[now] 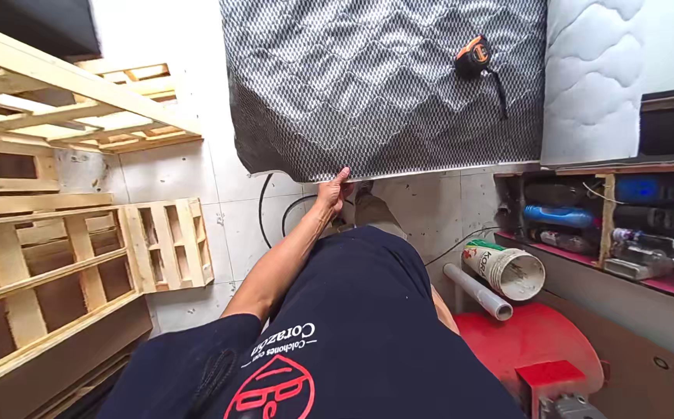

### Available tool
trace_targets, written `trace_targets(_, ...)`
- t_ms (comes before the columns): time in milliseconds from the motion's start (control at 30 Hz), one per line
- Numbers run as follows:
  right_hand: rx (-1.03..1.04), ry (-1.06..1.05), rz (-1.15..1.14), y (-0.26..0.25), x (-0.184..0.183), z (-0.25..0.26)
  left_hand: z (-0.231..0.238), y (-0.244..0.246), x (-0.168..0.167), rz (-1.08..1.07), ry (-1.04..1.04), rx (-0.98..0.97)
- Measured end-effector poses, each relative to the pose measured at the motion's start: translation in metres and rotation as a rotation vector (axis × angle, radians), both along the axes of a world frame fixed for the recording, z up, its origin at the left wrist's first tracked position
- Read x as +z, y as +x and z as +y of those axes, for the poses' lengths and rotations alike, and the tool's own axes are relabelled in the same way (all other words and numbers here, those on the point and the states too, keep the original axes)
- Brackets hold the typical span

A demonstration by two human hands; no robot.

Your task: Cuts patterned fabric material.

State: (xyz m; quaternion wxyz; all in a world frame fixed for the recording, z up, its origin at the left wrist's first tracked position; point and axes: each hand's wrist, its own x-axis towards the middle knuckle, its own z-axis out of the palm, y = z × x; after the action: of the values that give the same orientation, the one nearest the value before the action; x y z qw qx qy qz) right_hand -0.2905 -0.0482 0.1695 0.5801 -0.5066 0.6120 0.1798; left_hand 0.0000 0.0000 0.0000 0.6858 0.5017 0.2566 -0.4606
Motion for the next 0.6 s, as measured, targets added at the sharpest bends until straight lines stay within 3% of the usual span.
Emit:
trace_targets(100,0.471,0.126,0.321,-0.012,0.013,0.003,0.000,0.003,0.000,-0.005,0.016,0.006)
trace_targets(133,0.677,0.091,0.320,-0.031,0.010,0.003,0.000,0.004,0.001,-0.014,0.015,0.006)
trace_targets(167,0.712,-0.380,0.107,-0.084,-0.022,0.024,0.001,0.004,0.001,-0.019,0.014,0.006)
trace_targets(200,0.685,-0.360,0.093,-0.103,-0.030,0.018,0.002,0.003,0.000,-0.019,0.009,0.007)
trace_targets(267,0.591,-0.324,0.151,-0.111,-0.005,-0.003,0.004,0.001,-0.003,-0.009,0.003,0.013)
trace_targets(333,0.491,-0.494,0.028,-0.113,0.029,-0.024,0.004,0.001,-0.004,-0.003,-0.005,0.012)
trace_targets(400,0.330,-0.701,-0.299,-0.107,0.052,-0.045,0.005,0.003,-0.001,-0.010,-0.018,0.003)
trace_targets(467,0.092,-0.759,-0.692,-0.091,0.059,-0.065,0.007,0.004,0.003,-0.019,-0.032,-0.009)
trace_targets(533,-0.156,-0.633,-1.065,-0.063,0.053,-0.079,0.006,0.003,0.005,-0.022,-0.037,-0.011)
trace_targets(600,-0.467,-0.330,-1.294,-0.030,0.044,-0.077,0.005,0.002,0.006,-0.028,-0.035,-0.009)
